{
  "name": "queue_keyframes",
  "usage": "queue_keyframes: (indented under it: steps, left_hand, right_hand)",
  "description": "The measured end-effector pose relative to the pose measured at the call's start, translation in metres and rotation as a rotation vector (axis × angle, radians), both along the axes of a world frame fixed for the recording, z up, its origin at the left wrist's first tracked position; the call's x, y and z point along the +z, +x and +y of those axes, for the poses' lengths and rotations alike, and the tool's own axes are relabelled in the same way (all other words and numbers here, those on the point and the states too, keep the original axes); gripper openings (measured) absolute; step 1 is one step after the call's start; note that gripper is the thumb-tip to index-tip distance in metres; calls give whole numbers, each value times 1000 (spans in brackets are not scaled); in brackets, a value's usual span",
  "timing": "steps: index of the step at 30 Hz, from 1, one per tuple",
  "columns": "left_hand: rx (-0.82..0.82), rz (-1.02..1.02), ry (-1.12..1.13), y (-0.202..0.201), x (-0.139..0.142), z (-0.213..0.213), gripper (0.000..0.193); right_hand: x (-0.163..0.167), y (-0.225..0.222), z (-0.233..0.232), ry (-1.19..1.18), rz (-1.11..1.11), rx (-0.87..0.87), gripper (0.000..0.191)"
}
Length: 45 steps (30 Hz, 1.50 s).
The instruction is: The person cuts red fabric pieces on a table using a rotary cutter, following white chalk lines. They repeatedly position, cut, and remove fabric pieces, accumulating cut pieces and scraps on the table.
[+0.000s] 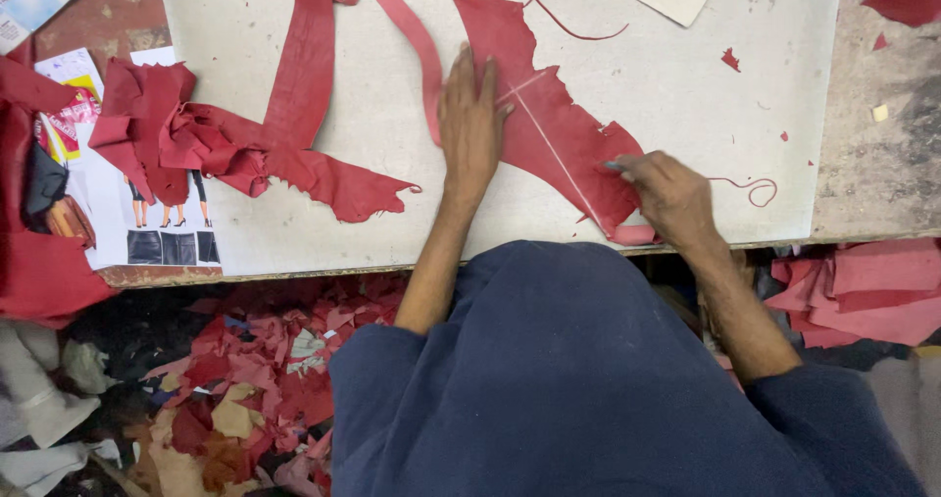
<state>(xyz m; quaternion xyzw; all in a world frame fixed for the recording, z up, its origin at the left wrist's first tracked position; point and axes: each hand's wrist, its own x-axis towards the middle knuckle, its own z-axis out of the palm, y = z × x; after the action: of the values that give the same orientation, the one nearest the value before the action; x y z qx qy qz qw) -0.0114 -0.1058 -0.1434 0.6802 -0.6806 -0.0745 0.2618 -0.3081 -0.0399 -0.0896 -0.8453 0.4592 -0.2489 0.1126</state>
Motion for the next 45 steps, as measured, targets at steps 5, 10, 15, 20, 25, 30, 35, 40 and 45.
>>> queue_keyframes:
  steps: [5,10,15,20,25,30,35,40,45]
  left_hand:
    - [266,43,32,29,20,60,63]
    - [264,114,-5,36,31,77,55]
    - [277,152,-26,34,28,72,46]
    - [306,132,-45,28,25,79,34]
    - [337,68,-226,15,22,92,36]
    - [192,334,-150,-3,18,115,17]
    - [-268,853,234,-65,23,159,17]
    - [-880,966,407,-81,46,197,18]
    - [-76,281,-388,20,72,154,9]
  right_hand:
    - [-5,38,-7,-80,41,250,11]
    - [-24,64,-39,-243,274,671,14]
    - [-20,69,-108,-296,314,1013,18]
    - [9,28,-168,-360,515,576,18]
    - [-2,53,-118,-358,718,161,17]
    - [2,105,-75,-376,581,207,15]
    - [38,46,-32,294,1028,154,11]
    - [57,-14,-10,333,541,-57,29]
    - [41,-18,37,315,80,-58,24]
